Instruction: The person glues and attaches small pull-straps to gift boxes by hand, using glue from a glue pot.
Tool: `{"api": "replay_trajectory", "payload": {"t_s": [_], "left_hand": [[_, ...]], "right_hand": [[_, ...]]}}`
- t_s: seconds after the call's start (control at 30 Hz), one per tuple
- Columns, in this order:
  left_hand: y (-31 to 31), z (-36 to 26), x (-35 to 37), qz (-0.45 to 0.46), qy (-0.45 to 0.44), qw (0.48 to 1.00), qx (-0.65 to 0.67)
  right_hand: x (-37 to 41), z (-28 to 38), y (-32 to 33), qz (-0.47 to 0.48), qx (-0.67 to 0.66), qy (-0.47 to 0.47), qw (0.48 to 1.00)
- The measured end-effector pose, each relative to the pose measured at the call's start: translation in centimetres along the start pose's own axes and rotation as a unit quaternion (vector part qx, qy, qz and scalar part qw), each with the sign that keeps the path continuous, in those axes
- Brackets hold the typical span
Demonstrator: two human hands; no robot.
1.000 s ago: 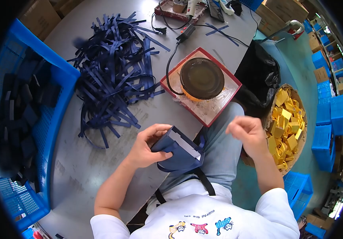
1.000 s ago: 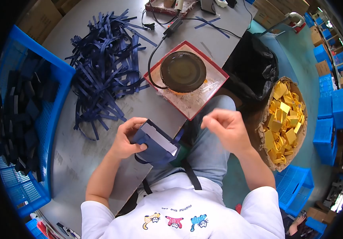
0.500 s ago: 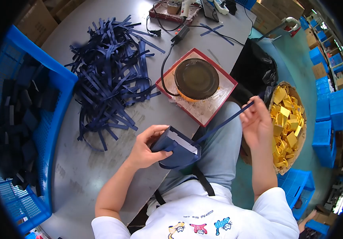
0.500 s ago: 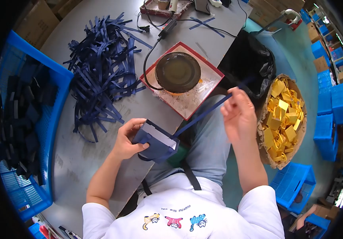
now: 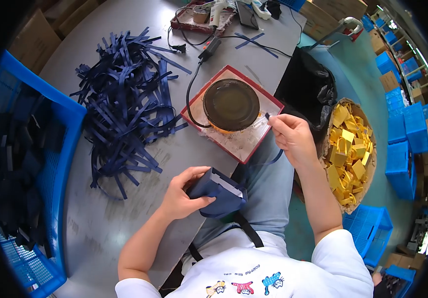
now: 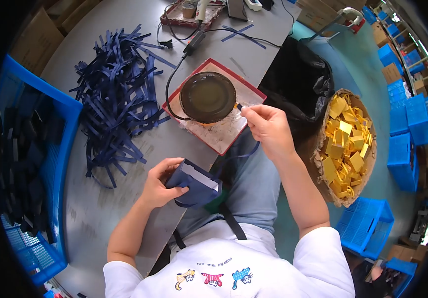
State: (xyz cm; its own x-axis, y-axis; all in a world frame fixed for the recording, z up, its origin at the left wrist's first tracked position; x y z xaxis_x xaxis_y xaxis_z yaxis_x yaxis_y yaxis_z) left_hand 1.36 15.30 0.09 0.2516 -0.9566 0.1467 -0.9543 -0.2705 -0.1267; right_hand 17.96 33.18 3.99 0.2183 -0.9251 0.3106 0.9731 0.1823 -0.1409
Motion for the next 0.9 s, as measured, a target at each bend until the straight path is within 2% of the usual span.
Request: {"api": "replay_trajectory", "payload": {"t_s": [0.27,0.7,0.9], "left_hand": [[-1.8,0.2,-0.2,0.036,-0.012,0.999,-0.001],[-1.9,0.0,-0.2,0.04,-0.038,0.998,-0.012],[-1.7,0.3,-0.2,0.043,-0.023,0.999,0.0]], "right_hand": [[-2.2,-0.3,-0.7,-0.011,0.1,0.024,0.995],[-3.3,-1.0,-1.1,-0.015,0.136,0.028,0.99],[-3.3,-0.7,-0.1,-0.023,0.172,0.039,0.984]]}}
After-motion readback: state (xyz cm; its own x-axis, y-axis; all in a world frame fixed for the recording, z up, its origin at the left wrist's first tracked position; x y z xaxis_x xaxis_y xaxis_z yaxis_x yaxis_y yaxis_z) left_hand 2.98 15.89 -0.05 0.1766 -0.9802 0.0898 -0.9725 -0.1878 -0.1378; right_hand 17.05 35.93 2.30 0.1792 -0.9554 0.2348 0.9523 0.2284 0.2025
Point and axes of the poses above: each hand's wrist, its own x-axis away from the middle knuckle, its own y-axis out of the back of the hand, z = x × y, the point moved 9 cm from there along -x, towards the middle knuckle, and after that the axes turned 12 degrees about -z, right-handed, at the moved point
